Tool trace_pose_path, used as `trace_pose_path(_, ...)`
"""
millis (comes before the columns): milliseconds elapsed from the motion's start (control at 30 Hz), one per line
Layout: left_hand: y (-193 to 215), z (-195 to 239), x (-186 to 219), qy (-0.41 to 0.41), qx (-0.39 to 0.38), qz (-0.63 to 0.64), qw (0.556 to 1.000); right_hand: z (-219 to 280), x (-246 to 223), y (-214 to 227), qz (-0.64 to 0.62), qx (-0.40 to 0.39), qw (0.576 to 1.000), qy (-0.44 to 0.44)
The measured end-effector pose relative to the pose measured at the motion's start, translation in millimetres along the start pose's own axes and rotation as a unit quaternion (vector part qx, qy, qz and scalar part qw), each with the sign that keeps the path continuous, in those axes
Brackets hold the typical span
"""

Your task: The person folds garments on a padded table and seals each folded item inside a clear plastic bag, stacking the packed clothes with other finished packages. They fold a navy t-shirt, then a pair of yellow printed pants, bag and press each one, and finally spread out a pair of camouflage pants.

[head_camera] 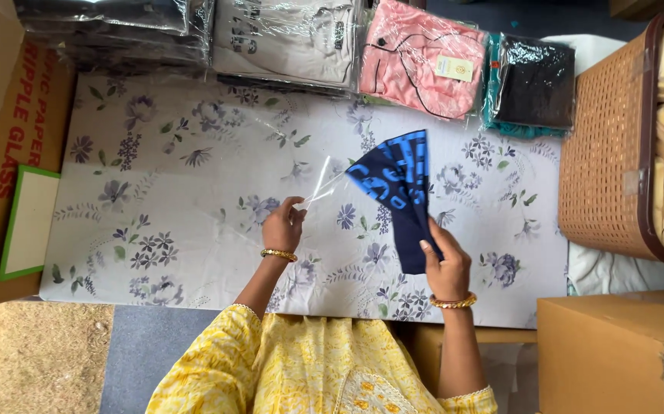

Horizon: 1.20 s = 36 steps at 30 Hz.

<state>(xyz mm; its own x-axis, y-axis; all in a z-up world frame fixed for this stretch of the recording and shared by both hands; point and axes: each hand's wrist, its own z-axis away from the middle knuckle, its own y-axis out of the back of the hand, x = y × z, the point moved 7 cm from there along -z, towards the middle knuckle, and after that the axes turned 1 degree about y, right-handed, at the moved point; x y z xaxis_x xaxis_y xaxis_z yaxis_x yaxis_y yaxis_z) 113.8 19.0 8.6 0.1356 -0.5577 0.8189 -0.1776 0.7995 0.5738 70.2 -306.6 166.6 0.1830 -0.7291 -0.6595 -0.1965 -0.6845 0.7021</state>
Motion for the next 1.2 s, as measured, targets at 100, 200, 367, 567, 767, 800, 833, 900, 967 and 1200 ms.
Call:
trace_pose_path(100, -6, -2, 2, -0.003, -0.019, -0.008, 1.000, 7, -9, -20, -0.029, -0.024, 0.999, 0.037)
trace_pose_path(200, -17, -9, -15, -0.035, -0.034, -0.015, 0.999, 14, -14, -43, -0.040, -0.071, 0.994, 0.066)
trace_pose_path(367, -3, -26, -14, -0.054, -0.024, 0.042, 0.997, 32, 7, -80, -0.010, -0.174, 0.983, 0.051)
trace_pose_path(567, 4, -30, -12, 0.009, -0.093, 0.126, 0.988, 53, 24, -101, 0.044, -0.201, 0.975, 0.080)
trace_pose_path(767, 18, -42, 7, -0.075, -0.131, 0.047, 0.987, 45, 2, -95, 0.112, -0.193, 0.964, 0.143)
trace_pose_path(800, 8, -45, -10, -0.057, -0.172, 0.086, 0.980, 43, 2, -94, 0.124, -0.197, 0.961, 0.149)
trace_pose_path(833, -3, -48, -26, -0.040, -0.213, 0.125, 0.968, 42, 1, -93, 0.136, -0.202, 0.957, 0.155)
trace_pose_path(900, -15, -57, -53, -0.015, -0.239, 0.193, 0.952, 40, 5, -91, 0.142, -0.201, 0.956, 0.160)
trace_pose_path(967, -20, -59, -63, 0.010, -0.264, 0.258, 0.929, 40, 5, -91, 0.147, -0.200, 0.954, 0.167)
trace_pose_path(1200, -11, -54, -33, -0.025, -0.231, 0.209, 0.950, 40, -22, -100, 0.130, -0.228, 0.938, 0.227)
